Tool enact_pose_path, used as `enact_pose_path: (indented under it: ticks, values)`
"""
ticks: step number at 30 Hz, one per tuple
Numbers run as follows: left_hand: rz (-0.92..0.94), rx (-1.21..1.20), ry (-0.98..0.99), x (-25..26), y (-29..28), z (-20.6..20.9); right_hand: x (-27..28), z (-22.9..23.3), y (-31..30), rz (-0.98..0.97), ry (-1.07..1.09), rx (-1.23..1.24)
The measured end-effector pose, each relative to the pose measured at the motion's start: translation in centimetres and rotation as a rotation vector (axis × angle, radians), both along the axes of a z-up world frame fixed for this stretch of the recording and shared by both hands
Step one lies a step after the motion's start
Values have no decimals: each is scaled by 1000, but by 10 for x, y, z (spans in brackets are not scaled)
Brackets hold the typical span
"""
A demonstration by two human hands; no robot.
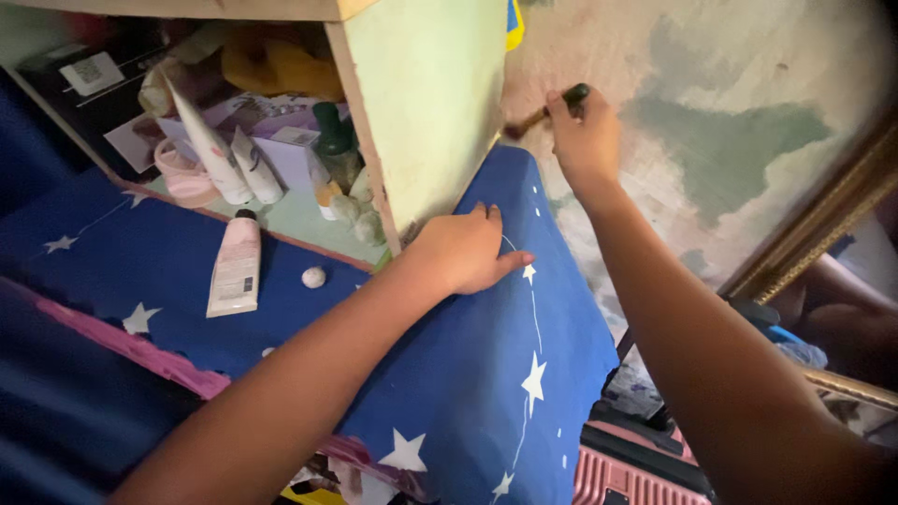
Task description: The person uses a brush to dust the top surface of a pink dresser covered with a blue star-patterned cloth. They move items like a teddy bear and lotion tubes aside to reach different areas, then brush the surface and edges.
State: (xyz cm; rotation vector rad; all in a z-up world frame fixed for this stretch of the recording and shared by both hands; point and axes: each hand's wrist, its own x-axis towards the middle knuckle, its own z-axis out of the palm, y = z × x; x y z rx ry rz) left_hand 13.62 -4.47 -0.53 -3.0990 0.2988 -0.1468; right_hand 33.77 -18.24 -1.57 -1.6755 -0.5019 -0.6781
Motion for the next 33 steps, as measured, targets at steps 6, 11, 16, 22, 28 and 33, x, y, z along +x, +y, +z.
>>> enact_pose_path:
  ticks: [6,11,16,22,28,33]
  values:
    - [-57,-79,-96,-4,-1,5,-9,7,-7,156,-22,-123]
    - [3,-111,-41,-10,1,5,-16,-4,-13,-14,53,-44]
    - [-8,-92,-48,-7,1,4,-5,-16,-27,-99,-83,-29]
    - [-120,-65,-183,-10,2,4,-20,-12,-32,-156,-145,-106]
    - [-181,43,-89,-32,-12,19,-56,3,-33,117,38,-174]
    - [-174,7,-123,-59,-1,33,-61,2,-39,296,233,-32]
